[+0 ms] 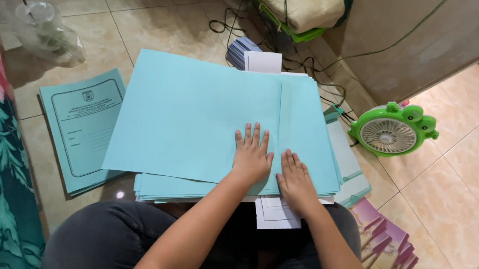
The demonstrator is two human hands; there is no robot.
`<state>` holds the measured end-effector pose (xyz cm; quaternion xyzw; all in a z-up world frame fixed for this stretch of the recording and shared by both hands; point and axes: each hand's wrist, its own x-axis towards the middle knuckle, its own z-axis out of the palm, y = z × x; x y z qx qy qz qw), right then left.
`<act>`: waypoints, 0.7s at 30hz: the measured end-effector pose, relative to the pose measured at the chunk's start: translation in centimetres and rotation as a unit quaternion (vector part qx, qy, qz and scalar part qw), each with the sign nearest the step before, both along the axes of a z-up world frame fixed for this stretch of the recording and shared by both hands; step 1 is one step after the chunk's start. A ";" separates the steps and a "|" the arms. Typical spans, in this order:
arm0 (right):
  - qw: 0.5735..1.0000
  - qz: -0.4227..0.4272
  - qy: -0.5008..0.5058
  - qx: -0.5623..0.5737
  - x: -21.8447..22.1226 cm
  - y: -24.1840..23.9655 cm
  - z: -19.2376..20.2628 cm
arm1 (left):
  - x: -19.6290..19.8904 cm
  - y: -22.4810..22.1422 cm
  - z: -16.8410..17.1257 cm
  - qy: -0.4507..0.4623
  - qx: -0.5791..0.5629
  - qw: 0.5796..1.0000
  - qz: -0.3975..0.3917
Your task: The person is manually assembling light blue folders by inserting printed sheets of paper into them while sitting on the floor.
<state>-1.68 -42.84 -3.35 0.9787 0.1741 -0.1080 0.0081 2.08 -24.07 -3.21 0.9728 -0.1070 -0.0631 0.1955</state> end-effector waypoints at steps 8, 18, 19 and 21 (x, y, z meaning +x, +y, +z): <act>0.997 -0.018 -0.070 0.001 15.6 1.2 -2.9 | -0.9 0.3 1.0 -0.018 -0.026 0.999 0.020; 0.994 -0.053 -0.090 0.022 23.3 4.2 -0.4 | -0.2 0.5 1.8 -0.009 -0.045 0.999 0.027; 0.994 -0.055 -0.093 0.020 22.2 4.2 -0.6 | 0.0 0.5 1.5 -0.012 -0.048 0.999 0.024; 0.994 -0.059 -0.096 0.012 19.8 4.2 -0.9 | 0.1 0.3 1.0 -0.015 -0.044 0.998 0.032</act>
